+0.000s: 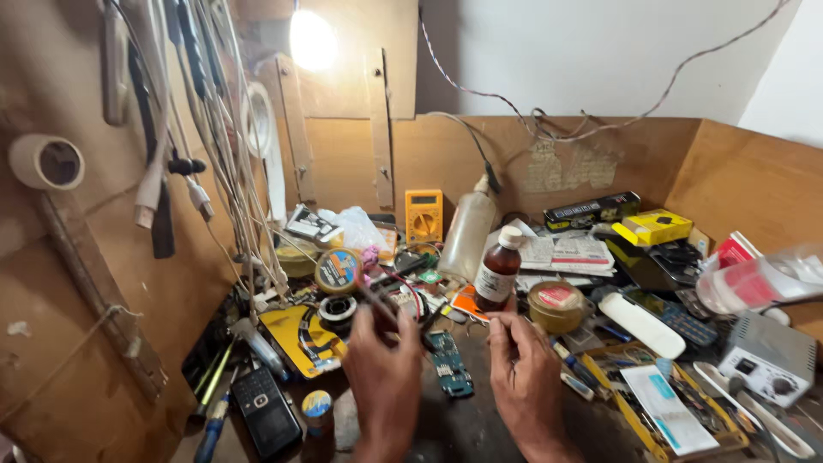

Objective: The person uses a hot air gun to heat a small circuit board while holding it with tweezers, then switches to a soldering iron to work on the same board. The person also uses a multimeter to test the board.

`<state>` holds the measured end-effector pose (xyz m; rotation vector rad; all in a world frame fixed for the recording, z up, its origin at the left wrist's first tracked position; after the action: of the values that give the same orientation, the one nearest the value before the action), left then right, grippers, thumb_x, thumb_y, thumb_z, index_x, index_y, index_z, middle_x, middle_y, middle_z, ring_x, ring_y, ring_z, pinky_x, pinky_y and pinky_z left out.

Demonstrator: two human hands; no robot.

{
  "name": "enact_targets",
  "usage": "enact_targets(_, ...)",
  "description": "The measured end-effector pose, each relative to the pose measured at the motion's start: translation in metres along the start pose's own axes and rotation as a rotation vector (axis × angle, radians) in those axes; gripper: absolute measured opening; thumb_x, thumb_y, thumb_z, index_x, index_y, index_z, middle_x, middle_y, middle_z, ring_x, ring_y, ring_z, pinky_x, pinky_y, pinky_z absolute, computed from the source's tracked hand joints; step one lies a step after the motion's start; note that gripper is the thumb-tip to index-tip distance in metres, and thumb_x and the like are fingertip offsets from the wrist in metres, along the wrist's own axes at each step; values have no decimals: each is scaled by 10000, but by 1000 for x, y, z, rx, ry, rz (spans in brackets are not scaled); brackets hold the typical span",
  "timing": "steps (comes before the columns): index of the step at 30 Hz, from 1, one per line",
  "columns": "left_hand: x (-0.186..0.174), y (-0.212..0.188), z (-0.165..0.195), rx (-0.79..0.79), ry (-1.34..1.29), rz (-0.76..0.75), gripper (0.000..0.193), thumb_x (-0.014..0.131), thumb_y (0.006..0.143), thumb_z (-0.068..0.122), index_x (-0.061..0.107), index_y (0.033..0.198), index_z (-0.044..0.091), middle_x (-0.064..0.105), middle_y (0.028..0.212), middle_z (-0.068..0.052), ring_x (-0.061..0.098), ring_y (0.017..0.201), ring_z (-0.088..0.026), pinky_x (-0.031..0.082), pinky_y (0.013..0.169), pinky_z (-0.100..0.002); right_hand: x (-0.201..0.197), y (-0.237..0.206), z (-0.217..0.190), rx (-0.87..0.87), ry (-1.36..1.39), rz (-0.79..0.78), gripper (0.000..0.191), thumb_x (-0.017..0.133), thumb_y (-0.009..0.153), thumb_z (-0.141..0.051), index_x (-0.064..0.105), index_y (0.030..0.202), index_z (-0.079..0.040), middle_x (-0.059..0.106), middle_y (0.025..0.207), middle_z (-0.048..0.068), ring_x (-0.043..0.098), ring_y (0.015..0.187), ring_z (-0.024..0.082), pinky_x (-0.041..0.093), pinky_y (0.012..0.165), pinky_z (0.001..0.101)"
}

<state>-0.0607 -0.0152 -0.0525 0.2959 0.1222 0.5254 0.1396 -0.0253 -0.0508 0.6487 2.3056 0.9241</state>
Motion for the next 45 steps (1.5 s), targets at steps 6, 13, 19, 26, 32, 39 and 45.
enact_targets(6, -3, 45, 29, 184, 461, 20, 447, 704, 910, 264, 551, 1126, -96, 591, 1083, -251, 638, 968, -346, 522, 850, -465, 1, -1, 10, -7, -66, 47, 189, 624, 981, -209, 706, 990, -38, 699, 750, 107, 655, 665, 231, 517, 620, 382)
enact_targets(13, 18, -42, 3, 432, 390, -15, 647, 767, 804, 210, 489, 1315, -74, 516, 1198, -247, 529, 1119, -440, 437, 948, -526, -2, -1, 18, 31, -43, 120, 182, 647, 970, -202, 719, 1001, -38, 679, 803, 106, 646, 649, 196, 521, 588, 351)
enact_targets(19, 46, -57, -22, 197, 681, -332, 938, 854, 737, 384, 366, 1425, -27, 478, 1245, -200, 478, 1142, -389, 392, 1001, -498, -5, -4, 22, 85, -58, 93, 164, 661, 956, -191, 726, 1015, -52, 682, 786, 99, 645, 647, 212, 517, 612, 351)
enact_targets(26, 34, -52, -16, 270, 455, -224, 757, 701, 689, 32, 429, 1394, 5, 529, 1304, -211, 478, 1195, -393, 371, 1012, -523, -34, -19, 18, -41, -341, 63, 164, 742, 828, -218, 731, 944, -103, 733, 919, 89, 662, 933, 311, 510, 875, 434)
enact_targets(32, 36, -53, -31, 221, 445, -208, 727, 649, 714, -15, 446, 1410, 27, 556, 1324, -202, 471, 1253, -368, 342, 1048, -525, -54, -34, 54, 331, -742, -255, 402, 805, 729, -342, 742, 1098, -198, 734, 930, 31, 671, 988, 208, 456, 1049, 408)
enact_targets(39, 35, -42, -26, 383, 461, -276, 631, 728, 797, 43, 475, 1374, 12, 589, 1255, -185, 500, 1188, -372, 363, 1023, -514, -38, -35, 51, 367, -679, -356, 236, 757, 821, -258, 759, 1053, -217, 725, 1006, -2, 628, 1071, 221, 491, 996, 385)
enact_targets(45, 37, -27, -44, 466, 481, -333, 564, 728, 764, 14, 539, 1296, 23, 630, 1202, -162, 539, 1135, -380, 410, 990, -495, -22, -24, 50, 176, -524, -265, 208, 753, 787, -202, 751, 991, -156, 706, 981, 67, 621, 1038, 310, 487, 948, 431)
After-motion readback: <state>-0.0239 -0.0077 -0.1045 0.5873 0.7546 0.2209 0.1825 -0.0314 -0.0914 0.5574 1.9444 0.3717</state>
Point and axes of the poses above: each hand's wrist, its own y-axis towards the middle knuckle, its own x-axis out of the palm, z = x × y, the point moved 6 cm from there along y, towards the middle knuckle
